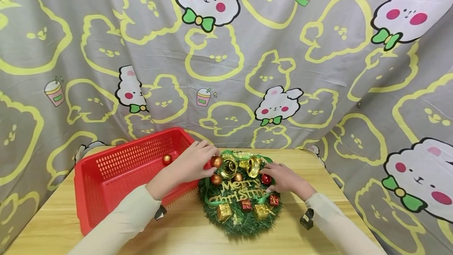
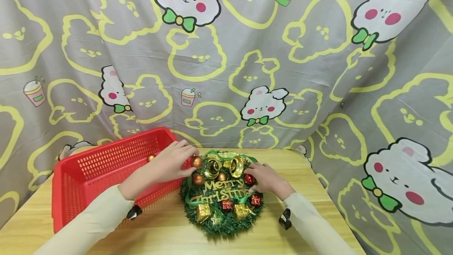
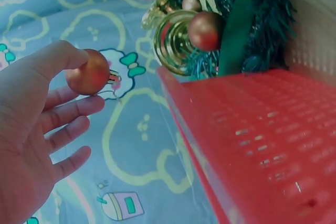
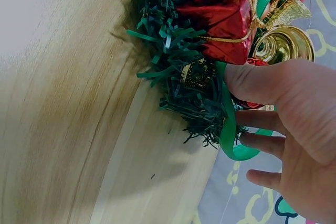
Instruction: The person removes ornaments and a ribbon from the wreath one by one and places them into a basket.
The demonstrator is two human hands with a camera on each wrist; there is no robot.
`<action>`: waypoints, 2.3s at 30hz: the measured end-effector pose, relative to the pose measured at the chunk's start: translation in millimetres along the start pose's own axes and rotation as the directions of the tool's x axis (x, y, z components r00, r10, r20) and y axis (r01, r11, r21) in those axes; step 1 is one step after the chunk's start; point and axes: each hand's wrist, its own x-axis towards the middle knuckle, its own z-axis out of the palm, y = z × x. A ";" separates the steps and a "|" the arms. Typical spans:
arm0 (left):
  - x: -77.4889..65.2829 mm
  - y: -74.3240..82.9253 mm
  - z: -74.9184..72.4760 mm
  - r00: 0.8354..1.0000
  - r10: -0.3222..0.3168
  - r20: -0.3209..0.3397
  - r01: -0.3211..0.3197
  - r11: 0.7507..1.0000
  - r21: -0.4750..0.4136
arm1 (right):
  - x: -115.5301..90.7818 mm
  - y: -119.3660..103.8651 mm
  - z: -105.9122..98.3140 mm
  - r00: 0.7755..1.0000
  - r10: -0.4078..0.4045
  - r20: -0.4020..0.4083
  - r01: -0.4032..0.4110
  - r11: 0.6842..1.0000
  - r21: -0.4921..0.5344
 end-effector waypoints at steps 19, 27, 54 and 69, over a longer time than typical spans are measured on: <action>-16.4 -20.0 -12.7 0.998 -0.057 -0.032 0.057 0.998 -0.003 | -1.1 -2.3 -0.5 1.000 0.013 -0.025 -0.013 1.000 0.007; -18.4 -22.5 -12.5 0.997 -0.058 -0.048 0.057 0.998 -0.019 | -1.3 -3.3 -1.7 1.000 0.006 -0.029 -0.006 1.000 -0.001; -23.2 -56.1 -47.3 0.985 -0.164 -0.059 0.162 0.986 -0.033 | -4.0 -4.3 -1.6 0.997 -0.032 -0.065 0.032 0.999 0.002; -42.0 -98.9 -41.7 0.969 -0.247 0.001 0.247 0.969 -0.002 | -3.0 -4.9 -2.0 0.999 -0.007 -0.045 0.007 1.000 -0.002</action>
